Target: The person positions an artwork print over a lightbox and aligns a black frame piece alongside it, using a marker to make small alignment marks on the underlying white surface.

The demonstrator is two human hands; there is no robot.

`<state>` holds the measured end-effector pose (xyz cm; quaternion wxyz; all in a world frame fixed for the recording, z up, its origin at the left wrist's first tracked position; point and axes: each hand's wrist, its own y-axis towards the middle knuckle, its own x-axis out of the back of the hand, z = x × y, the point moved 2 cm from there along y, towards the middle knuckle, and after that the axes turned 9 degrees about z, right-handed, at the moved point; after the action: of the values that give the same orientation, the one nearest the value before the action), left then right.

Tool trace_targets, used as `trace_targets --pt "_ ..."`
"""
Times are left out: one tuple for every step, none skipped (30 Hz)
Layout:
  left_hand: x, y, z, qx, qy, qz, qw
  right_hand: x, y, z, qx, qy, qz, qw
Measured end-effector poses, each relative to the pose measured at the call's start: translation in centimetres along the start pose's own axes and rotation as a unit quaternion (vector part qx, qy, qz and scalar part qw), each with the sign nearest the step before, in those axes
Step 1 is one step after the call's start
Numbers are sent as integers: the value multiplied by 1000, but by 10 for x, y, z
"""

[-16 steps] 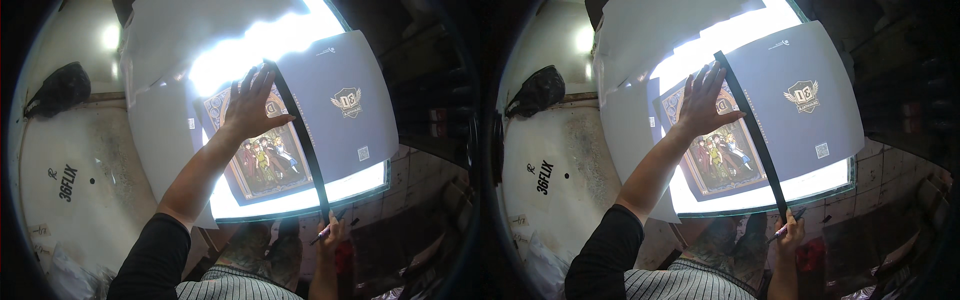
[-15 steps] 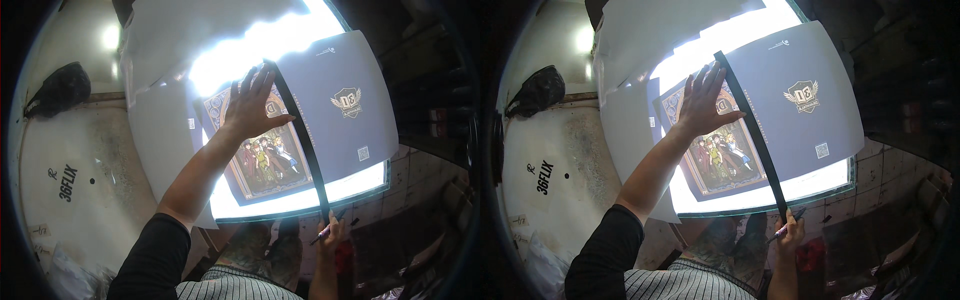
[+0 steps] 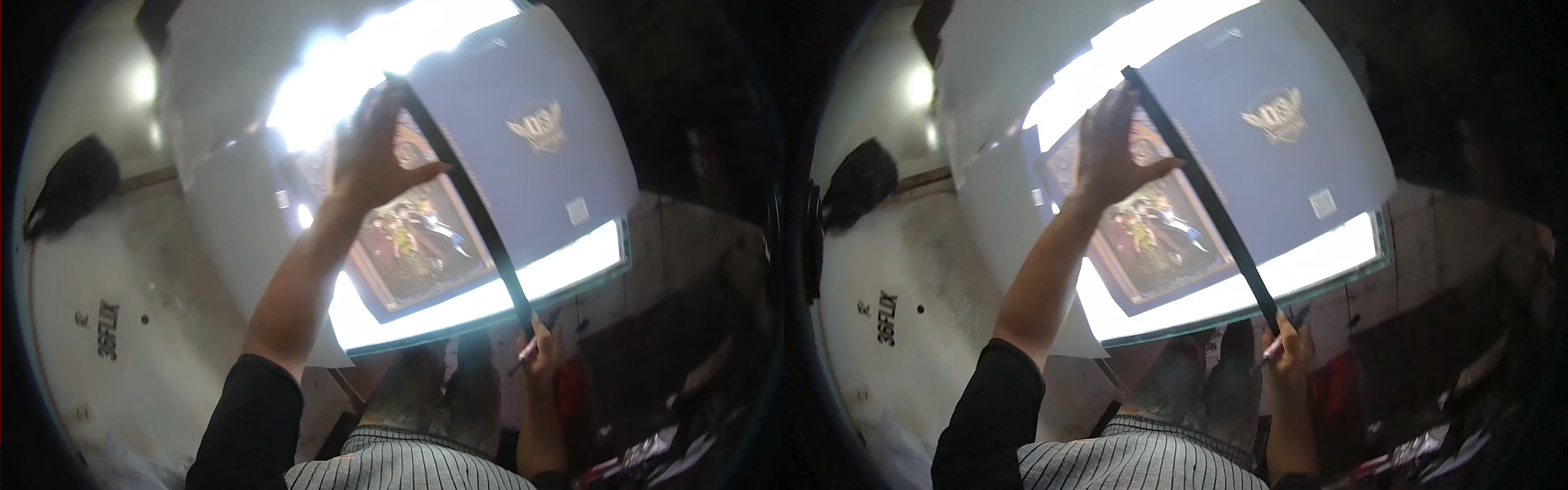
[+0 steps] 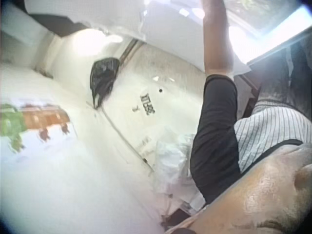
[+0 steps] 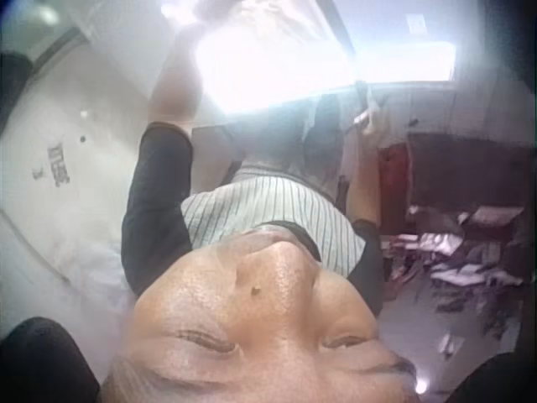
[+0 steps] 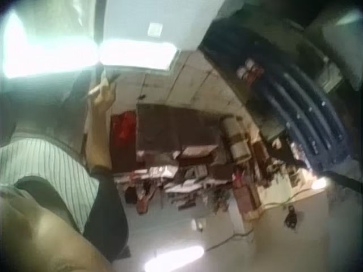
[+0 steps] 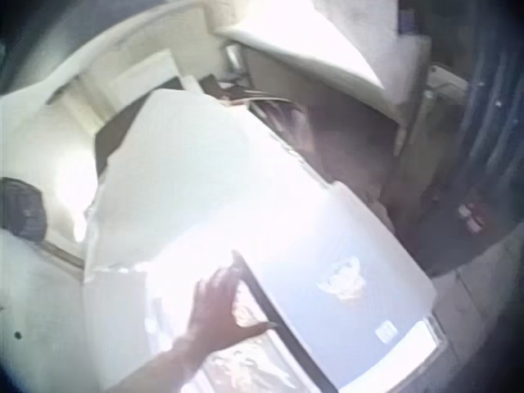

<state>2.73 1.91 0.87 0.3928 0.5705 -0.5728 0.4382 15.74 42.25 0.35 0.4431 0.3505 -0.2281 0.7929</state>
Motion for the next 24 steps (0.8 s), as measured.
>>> trace_targets --pt "5 -1 1 2 3 4 1000 1 7 3 5 15 19 1000" --pt "6 -3 0 12 26 22 999 3 6 5 -10 7 21 1000" --pt "9 -1 -1 21 55 36 998 2 8 6 -19 31 23 999" --pt "8 0 -3 14 50 38 998 2 9 6 -27 57 26 998" --pt "8 0 -5 7 51 29 998 3 9 6 -34 53 24 998" --pt "7 1 -7 1 54 17 998 2 9 5 -26 53 11 998" --pt "6 2 -9 -3 51 18 999 2 9 4 -17 54 0 998" --pt "5 3 -10 13 53 33 998 3 8 4 -20 52 -2 998" --pt "5 3 -10 30 56 47 997 2 7 4 -28 60 -5 998" --pt "4 3 -10 29 55 47 997 2 7 3 -35 69 -8 997" --pt "2 2 -9 34 60 46 997 1 7 3 -36 69 -9 997" --pt "1 1 -7 40 65 44 996 1 8 4 -28 59 -12 998" --pt "1 0 -6 40 66 44 996 0 8 4 -20 50 -15 998" --pt "1 0 -5 32 65 40 997 2 8 6 -21 51 -15 998" --pt "0 0 -4 23 63 35 997 4 8 7 -34 53 1 998" --pt "0 0 -4 23 63 35 997 5 8 8 -47 54 18 997" --pt "0 -1 -4 28 68 36 997 4 8 8 -47 54 18 997" --pt "0 0 -4 33 73 38 996 4 9 8 -44 54 13 997" --pt "0 0 -4 33 73 37 996 4 9 8 -41 53 9 998" --pt "-1 0 -4 29 73 33 996 4 9 8 -41 53 9 998" --pt "-1 0 -4 25 72 29 997 4 10 8 -42 52 11 998" --pt "-1 -1 -3 25 72 28 997 4 11 9 -43 51 14 998" --pt "-1 -1 -3 26 70 28 997 4 11 9 -43 51 14 998" --pt "0 0 -4 25 69 27 997 4 11 9 -40 52 8 998"
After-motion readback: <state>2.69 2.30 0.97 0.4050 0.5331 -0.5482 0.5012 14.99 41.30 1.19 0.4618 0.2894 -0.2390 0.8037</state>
